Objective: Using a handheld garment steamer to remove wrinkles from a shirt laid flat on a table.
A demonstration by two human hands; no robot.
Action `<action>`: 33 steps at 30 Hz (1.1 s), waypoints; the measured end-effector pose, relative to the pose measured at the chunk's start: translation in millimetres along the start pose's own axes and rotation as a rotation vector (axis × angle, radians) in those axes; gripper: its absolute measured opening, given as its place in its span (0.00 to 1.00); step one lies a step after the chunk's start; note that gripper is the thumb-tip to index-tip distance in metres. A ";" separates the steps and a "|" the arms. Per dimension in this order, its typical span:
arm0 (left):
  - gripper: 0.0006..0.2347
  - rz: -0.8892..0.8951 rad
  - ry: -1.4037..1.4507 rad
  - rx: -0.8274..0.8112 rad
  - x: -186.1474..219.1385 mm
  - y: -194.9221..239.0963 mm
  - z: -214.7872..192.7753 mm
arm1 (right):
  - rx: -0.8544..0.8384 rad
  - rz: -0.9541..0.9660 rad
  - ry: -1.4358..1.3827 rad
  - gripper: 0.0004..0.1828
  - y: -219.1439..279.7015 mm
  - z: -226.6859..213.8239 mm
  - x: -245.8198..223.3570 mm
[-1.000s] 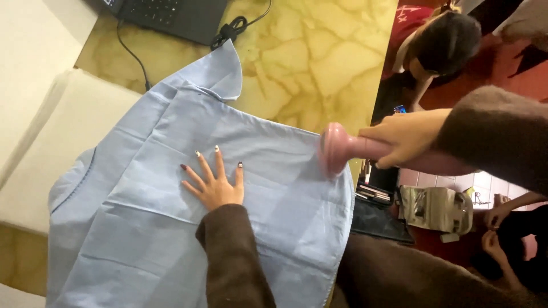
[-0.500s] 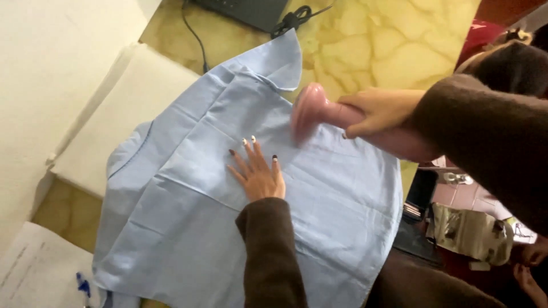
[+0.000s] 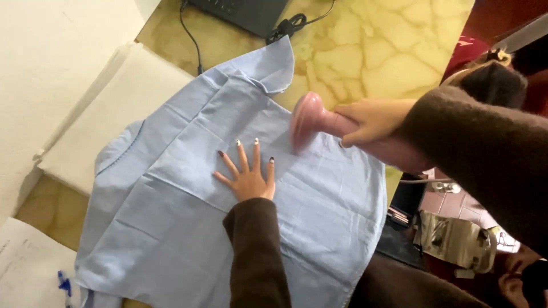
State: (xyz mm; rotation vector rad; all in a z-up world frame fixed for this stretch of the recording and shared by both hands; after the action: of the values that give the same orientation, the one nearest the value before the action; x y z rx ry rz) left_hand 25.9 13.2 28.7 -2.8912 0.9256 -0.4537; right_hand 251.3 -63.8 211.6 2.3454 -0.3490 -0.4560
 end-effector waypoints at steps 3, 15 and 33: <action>0.23 0.005 -0.008 0.023 -0.2 1.4 2.8 | -0.058 0.021 -0.015 0.33 24.1 14.6 23.7; 0.24 -0.053 0.020 -0.031 6.0 -6.3 -6.0 | -0.226 0.110 0.222 0.21 88.6 42.0 64.4; 0.19 0.132 0.089 -0.060 -19.1 -71.8 67.3 | 0.070 -0.145 -0.052 0.29 -56.3 -21.5 -33.9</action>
State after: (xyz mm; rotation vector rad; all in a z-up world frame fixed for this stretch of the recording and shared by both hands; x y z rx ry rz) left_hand 71.2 81.3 -29.1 -2.8596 1.1546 -0.5561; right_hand 236.4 1.7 194.9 2.4406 -0.2227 -0.5833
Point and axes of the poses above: each hand's wrist, its own y-axis away from the middle knuckle, its own z-axis out of the palm, x = y × z, the point moved 2 cm from there along -y, towards the middle knuckle, and after that the axes turned 6 degrees about y, right-handed, at the moved point
